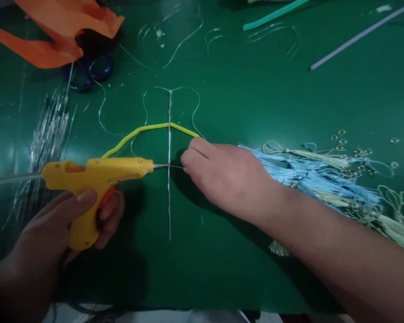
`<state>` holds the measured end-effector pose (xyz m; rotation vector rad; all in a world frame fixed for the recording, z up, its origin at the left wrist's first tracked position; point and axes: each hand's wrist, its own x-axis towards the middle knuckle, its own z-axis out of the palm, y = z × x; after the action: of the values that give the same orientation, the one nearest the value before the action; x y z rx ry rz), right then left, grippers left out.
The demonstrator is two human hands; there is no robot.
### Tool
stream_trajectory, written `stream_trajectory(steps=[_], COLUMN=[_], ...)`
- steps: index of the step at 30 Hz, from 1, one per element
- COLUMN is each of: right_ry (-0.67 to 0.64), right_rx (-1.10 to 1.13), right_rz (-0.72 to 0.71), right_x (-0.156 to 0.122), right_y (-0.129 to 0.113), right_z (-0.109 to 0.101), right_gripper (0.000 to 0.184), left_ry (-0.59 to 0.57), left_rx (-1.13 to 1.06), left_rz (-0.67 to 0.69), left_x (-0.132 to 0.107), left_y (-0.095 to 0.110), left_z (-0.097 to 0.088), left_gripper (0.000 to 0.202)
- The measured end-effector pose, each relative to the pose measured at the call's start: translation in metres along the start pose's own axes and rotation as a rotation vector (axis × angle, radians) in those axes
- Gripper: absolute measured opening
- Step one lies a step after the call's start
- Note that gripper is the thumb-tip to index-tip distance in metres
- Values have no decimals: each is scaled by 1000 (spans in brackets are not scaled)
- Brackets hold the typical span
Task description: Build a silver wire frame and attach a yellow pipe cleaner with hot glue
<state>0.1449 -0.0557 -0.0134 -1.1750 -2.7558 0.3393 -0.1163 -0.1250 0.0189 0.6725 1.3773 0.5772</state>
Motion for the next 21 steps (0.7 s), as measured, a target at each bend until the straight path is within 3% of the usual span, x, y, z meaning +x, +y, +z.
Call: stream_trajectory(steps=[4, 10, 21], right_ry=[-23, -41, -50], right_rx=[10, 19, 27], right_rz=[17, 29, 27], right_x=[2, 2, 2], right_y=[-1, -2, -3], right_z=[-1, -3, -3], right_gripper=[25, 27, 26], left_ry=[-48, 40, 48], left_rx=[29, 32, 67], left_rz=[13, -24, -23], left_x=[0, -4, -5], left_y=[1, 6, 5], left_z=[1, 8, 7], left_gripper=[45, 44, 47])
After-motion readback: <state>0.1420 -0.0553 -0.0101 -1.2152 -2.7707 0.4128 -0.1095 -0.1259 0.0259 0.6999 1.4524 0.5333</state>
